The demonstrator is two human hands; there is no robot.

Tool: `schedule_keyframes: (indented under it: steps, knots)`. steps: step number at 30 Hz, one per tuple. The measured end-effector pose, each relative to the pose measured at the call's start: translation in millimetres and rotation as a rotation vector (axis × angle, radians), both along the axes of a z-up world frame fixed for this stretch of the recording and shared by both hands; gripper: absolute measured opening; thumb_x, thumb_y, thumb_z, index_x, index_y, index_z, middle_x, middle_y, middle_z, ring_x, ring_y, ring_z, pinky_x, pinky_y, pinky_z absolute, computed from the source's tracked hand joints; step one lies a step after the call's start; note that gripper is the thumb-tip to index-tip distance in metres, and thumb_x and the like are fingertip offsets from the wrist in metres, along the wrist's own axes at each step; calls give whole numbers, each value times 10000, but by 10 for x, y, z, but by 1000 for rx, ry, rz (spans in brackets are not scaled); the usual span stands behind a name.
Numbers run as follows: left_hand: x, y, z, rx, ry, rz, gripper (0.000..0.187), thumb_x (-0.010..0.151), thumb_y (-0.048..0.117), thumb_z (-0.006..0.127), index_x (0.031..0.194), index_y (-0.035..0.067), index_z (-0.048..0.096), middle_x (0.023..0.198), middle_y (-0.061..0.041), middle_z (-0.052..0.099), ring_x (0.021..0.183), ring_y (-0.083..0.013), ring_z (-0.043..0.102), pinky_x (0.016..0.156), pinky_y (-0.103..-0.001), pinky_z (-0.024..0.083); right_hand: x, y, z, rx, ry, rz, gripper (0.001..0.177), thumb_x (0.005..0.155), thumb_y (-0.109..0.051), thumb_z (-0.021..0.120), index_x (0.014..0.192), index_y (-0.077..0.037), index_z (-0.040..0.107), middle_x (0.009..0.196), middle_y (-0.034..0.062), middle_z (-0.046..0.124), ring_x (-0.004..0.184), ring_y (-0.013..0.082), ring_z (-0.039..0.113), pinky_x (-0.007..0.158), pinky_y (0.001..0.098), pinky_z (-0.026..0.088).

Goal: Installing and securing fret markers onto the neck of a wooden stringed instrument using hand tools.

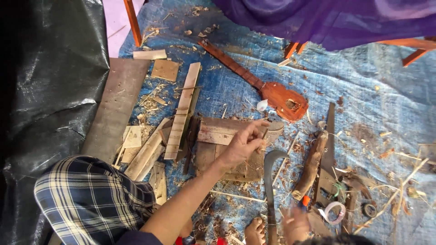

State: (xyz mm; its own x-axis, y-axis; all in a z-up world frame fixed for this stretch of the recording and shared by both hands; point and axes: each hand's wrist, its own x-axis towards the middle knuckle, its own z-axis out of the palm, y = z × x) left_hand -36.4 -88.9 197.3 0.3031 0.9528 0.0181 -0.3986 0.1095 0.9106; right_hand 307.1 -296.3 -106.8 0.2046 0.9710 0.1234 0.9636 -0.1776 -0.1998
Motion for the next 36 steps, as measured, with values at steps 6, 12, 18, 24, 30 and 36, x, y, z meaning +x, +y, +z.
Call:
schedule_keyframes:
  steps: [6, 12, 18, 24, 30, 36]
  knots:
    - [116, -233, 403, 216, 14, -43, 417, 922, -43, 587, 1336, -5, 549, 878, -38, 561, 670, -110, 605, 620, -210, 588, -416, 148, -767, -815, 471, -841, 876, 945, -749, -9, 1633, -252, 212, 1652, 102, 327, 1483, 367, 333, 1180, 563, 194]
    - [148, -568, 920, 142, -318, -299, 412, 927, -53, 607, 1326, 48, 581, 928, -29, 582, 720, -121, 638, 722, -250, 609, -161, 1309, 4653, 196, 897, 210, 325, 1065, -19, 556, 1385, 19, 597, 1100, 157, 657, 1009, 241, 650, 929, 336, 527]
    - [32, -789, 1129, 84, -316, -294, 394, 933, -16, 630, 1324, -6, 585, 866, -6, 603, 707, -72, 582, 691, -214, 556, -1384, 1304, 4557, -37, 1189, 362, 352, 819, 34, 691, 1158, -25, 764, 1043, 70, 720, 885, 179, 659, 881, 313, 528]
    - [93, -776, 746, 69, -157, -150, 396, 902, -26, 610, 1297, -48, 627, 861, -27, 647, 716, -47, 564, 624, -141, 455, -1734, 1174, 4370, 459, 621, 499, 114, 836, 10, 806, 901, 16, 713, 986, 129, 656, 880, 201, 599, 752, 310, 473]
    - [39, -599, 323, -117, -453, -226, 256, 890, -38, 676, 1144, -21, 706, 869, -90, 731, 717, -96, 685, 646, -172, 573, -1562, 1289, 4037, 100, 934, 473, 232, 914, -3, 673, 1142, -19, 713, 841, 47, 669, 677, 104, 565, 603, 228, 459]
    - [-659, -91, -189, -166, 473, 30, 288, 831, 313, 700, 1102, 219, 724, 1171, -55, 717, 1034, -160, 685, 918, -296, 601, -1411, 1421, 3629, 89, 781, 353, 12, 909, -51, 730, 911, -40, 725, 666, 81, 708, 548, 145, 665, 444, 244, 529]
